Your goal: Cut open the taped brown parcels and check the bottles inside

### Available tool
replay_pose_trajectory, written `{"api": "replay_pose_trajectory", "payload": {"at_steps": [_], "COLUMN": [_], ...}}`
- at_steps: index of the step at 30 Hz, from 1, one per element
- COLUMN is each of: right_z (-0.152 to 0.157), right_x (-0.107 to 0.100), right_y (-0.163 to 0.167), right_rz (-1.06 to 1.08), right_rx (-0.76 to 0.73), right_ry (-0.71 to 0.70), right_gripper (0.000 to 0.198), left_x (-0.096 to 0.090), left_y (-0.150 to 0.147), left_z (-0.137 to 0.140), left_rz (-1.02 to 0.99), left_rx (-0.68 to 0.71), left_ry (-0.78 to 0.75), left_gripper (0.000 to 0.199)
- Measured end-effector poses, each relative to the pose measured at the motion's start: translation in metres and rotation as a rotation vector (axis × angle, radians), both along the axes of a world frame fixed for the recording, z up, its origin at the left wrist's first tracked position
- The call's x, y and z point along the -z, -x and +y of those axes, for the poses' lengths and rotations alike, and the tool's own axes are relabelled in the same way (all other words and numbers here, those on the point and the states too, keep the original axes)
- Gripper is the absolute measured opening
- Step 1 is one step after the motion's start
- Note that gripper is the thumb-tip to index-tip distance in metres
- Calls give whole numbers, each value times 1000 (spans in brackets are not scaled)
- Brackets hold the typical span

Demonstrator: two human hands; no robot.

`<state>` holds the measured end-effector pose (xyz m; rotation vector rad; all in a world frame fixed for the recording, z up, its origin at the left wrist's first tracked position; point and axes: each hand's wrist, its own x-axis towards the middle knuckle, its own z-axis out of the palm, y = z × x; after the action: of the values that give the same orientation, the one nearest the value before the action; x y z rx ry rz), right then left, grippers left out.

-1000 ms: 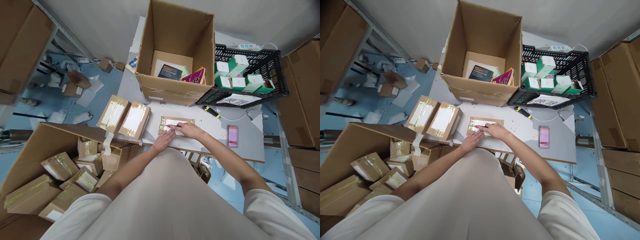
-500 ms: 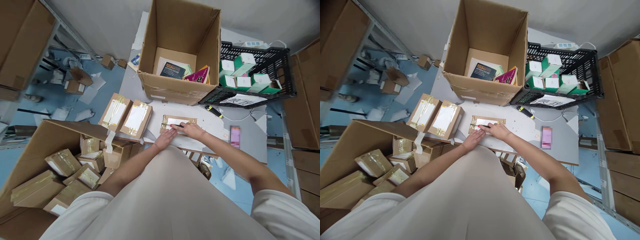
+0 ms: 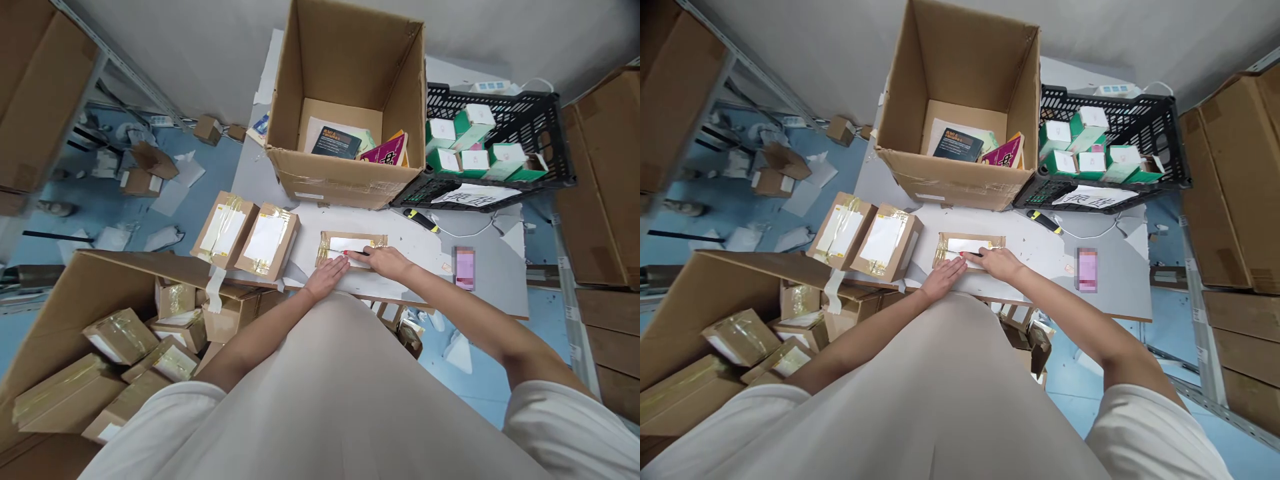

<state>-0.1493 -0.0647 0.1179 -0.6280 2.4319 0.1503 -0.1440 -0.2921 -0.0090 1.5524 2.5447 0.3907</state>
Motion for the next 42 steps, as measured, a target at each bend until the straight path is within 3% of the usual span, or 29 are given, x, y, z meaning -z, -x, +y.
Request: {"api": "replay_pose_trajectory", "payload": {"at_steps": [11, 18, 23, 28, 31, 34, 42], "right_z": [72, 88, 96, 79, 61, 44, 3], "right_x": [-28, -31, -25, -10, -1, 2, -4], "right_y": [-42, -66, -92, -107, -107, -104, -69], "right_rz": [4, 57, 55, 136, 149, 143, 128], "right_rx": [78, 104, 292, 568, 658, 706, 723], "right_ry": [-215, -204, -125, 76, 104, 64, -175], "right_gripper": [78, 76, 80, 62, 59, 57, 65], "left_x": [-1, -5, -16, -38, -52, -58, -56], "left_y": [-2, -2, 0, 21, 40, 53, 64], "left_z": [1, 1, 3, 16, 29, 41, 54], "left_rz": [34, 37, 22, -33, -25, -38, -50], "left_rx": [-25, -17, -15, -44, -94, -161, -294], "left_ry": [-4, 21, 25, 14, 24, 86, 58], "left_gripper": [62, 61, 56, 45, 85, 116, 113]}}
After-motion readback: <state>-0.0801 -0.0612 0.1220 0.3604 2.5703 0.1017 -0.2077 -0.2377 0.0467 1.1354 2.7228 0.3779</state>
